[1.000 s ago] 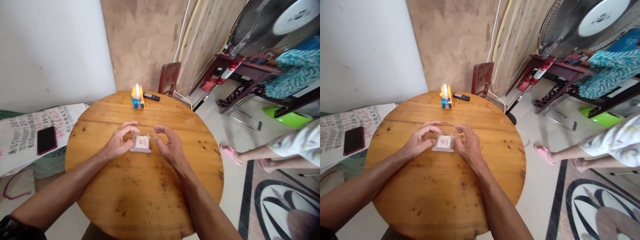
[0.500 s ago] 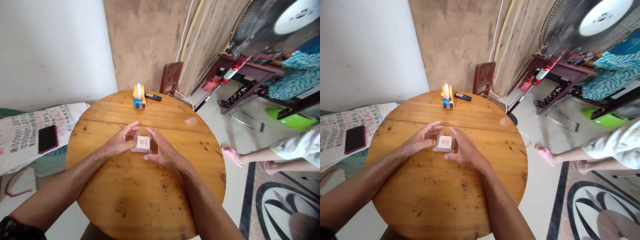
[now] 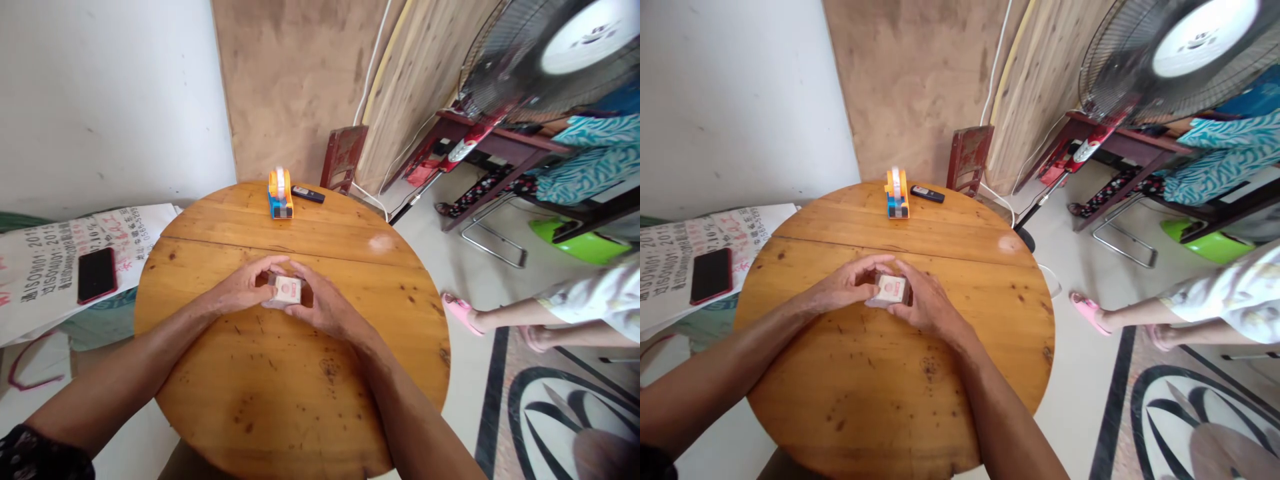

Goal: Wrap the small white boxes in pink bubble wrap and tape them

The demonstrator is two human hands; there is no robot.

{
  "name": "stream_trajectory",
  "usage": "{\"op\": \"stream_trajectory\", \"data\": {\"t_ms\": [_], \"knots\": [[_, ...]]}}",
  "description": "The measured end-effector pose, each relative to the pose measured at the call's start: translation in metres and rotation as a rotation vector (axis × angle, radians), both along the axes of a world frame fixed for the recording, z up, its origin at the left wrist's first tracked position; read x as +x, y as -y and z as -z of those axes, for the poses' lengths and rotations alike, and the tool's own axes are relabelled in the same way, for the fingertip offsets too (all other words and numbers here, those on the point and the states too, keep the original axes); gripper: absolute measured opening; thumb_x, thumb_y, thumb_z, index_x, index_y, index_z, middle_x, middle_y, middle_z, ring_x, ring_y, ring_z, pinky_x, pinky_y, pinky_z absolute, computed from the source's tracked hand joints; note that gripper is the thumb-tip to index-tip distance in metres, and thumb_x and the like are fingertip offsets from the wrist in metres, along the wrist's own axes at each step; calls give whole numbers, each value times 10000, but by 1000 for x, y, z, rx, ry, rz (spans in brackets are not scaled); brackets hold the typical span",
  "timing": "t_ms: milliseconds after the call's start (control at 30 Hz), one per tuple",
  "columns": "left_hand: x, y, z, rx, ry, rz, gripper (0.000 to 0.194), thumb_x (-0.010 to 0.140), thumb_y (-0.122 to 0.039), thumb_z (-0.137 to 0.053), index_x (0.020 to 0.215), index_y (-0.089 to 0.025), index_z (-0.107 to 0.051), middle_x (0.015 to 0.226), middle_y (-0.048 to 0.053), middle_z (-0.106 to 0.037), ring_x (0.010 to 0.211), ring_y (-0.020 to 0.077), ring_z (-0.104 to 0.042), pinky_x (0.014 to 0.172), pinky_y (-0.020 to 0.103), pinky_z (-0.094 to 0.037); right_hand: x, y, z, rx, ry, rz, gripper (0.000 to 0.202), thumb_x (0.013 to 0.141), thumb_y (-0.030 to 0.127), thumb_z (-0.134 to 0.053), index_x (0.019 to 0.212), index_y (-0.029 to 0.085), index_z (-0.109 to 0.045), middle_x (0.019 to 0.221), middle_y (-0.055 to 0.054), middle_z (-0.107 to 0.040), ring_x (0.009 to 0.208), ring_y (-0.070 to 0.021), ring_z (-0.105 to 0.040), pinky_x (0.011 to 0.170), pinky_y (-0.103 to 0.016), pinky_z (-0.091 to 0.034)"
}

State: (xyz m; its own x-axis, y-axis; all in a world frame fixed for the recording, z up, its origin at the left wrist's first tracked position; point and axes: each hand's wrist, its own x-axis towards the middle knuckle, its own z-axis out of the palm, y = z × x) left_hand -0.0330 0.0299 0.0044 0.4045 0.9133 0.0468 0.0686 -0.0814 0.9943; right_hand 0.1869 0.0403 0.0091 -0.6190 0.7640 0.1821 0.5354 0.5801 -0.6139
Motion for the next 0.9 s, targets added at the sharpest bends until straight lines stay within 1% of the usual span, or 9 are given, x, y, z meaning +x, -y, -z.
{"op": "stream_trajectory", "data": {"t_ms": [67,133,233,300,467,600,767,833,900], "knots": [[-2,-2,1,-4,28,-23,652,701,-208,-665,1337,-212,-520,1193,93,-648,1037,239,-643,856,365,-521,5,-1,-3,20,-16,-20,858,722,345,-787,1467,267,-368,1396,-133,-558,1244,-332,-556,1005,-531,-454],[-6,-4,3,6,41,-69,628,697,-212,-658,1313,-202,-536,1176,93,-660,1010,229,-651,866,378,-517,10,-2,-6,56,-38,-38,795,735,363,-781,1436,280,-415,1427,-128,-523,1297,-325,-512,1040,-529,-431],[-10,-8,6,47,22,-156,555,704,-211,-626,1256,-184,-570,1091,76,-692,975,209,-655,910,396,-494,14,-2,-11,87,-53,-74,546,782,333,-746,1288,274,-550,1413,-118,-526,1333,-291,-479,1065,-500,-413],[-10,-10,7,46,13,-170,539,702,-208,-613,1239,-182,-576,1054,67,-704,970,206,-658,911,395,-491,13,-1,-12,93,-47,-79,414,794,305,-736,1183,258,-601,1400,-120,-534,1334,-280,-478,1062,-492,-413],[-7,-8,9,-59,31,-82,639,670,-186,-617,1301,-193,-522,1104,74,-689,999,222,-664,862,382,-521,2,4,-11,132,-71,-48,219,819,229,-689,1033,241,-646,1370,-114,-561,1279,-271,-529,1049,-493,-419],[-4,-4,6,-86,47,-54,677,671,-191,-638,1333,-201,-495,1130,83,-669,993,227,-659,819,364,-526,-7,6,-9,174,-153,-26,99,877,208,-607,944,237,-674,1259,-101,-635,1206,-244,-587,1005,-451,-459],[2,1,-2,-35,19,-35,628,693,-195,-651,1307,-221,-525,1049,51,-646,901,190,-636,758,313,-506,-14,6,-7,201,-224,58,108,908,217,-565,846,228,-652,1132,-82,-693,1121,-222,-630,973,-409,-463],[4,3,-4,-24,2,-27,586,711,-217,-665,1284,-207,-546,1010,46,-638,889,187,-626,761,309,-500,-15,7,-8,199,-247,74,124,918,206,-529,836,224,-620,1124,-79,-696,1107,-219,-631,965,-404,-461],[6,4,-5,-25,9,8,551,734,-239,-678,1267,-187,-553,1001,50,-634,892,191,-623,780,320,-500,-15,7,-9,197,-273,89,120,926,203,-500,849,223,-589,1132,-84,-690,1096,-217,-630,957,-399,-460]]}}
